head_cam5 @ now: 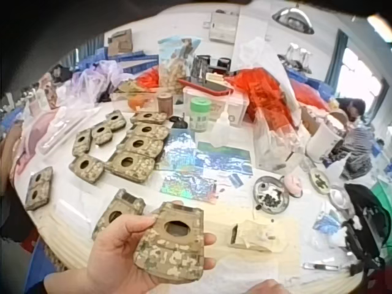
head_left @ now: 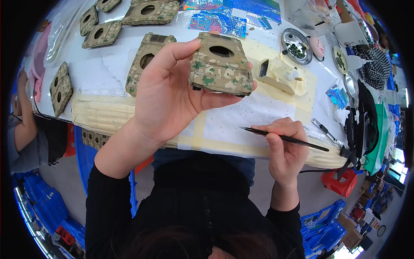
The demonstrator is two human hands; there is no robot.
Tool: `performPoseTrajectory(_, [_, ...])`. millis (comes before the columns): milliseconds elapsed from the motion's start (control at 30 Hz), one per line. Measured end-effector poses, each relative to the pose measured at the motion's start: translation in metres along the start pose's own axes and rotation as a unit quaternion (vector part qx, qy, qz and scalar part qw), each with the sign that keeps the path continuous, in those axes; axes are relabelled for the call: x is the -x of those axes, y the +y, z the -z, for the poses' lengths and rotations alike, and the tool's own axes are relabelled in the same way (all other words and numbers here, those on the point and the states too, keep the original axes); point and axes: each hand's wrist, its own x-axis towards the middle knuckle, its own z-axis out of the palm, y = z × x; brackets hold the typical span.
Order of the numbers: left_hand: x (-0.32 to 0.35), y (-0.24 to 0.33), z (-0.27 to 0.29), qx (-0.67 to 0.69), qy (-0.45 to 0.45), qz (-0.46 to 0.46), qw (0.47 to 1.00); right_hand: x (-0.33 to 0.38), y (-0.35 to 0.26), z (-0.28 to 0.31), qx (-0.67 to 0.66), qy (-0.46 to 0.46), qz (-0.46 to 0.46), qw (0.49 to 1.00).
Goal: Painting camouflage patterns on small plastic toy tank hulls using a brush.
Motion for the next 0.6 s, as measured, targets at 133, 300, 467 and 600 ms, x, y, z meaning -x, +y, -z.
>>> performPoseTrajectory(133, [-0.001,0.002,0.0,0.004,-0.015,0.001,1.0,-0.005,-0.003,0.021,-0.026,0.099,0.039,0.994])
performPoseTrajectory(300, [0.001,0.002,0.003,0.032,-0.036,0.013,0.999,0.003,-0.005,0.042,-0.011,0.134,-0.001,0.991])
performPoseTrajectory(467, [-0.001,0.001,0.006,0.046,-0.047,0.022,0.998,0.007,-0.008,0.042,-0.054,0.038,-0.103,0.992])
performPoseTrajectory(600, [-0.002,0.001,0.007,0.056,-0.044,0.024,0.997,-0.006,-0.005,0.043,-0.083,-0.014,-0.16,0.983])
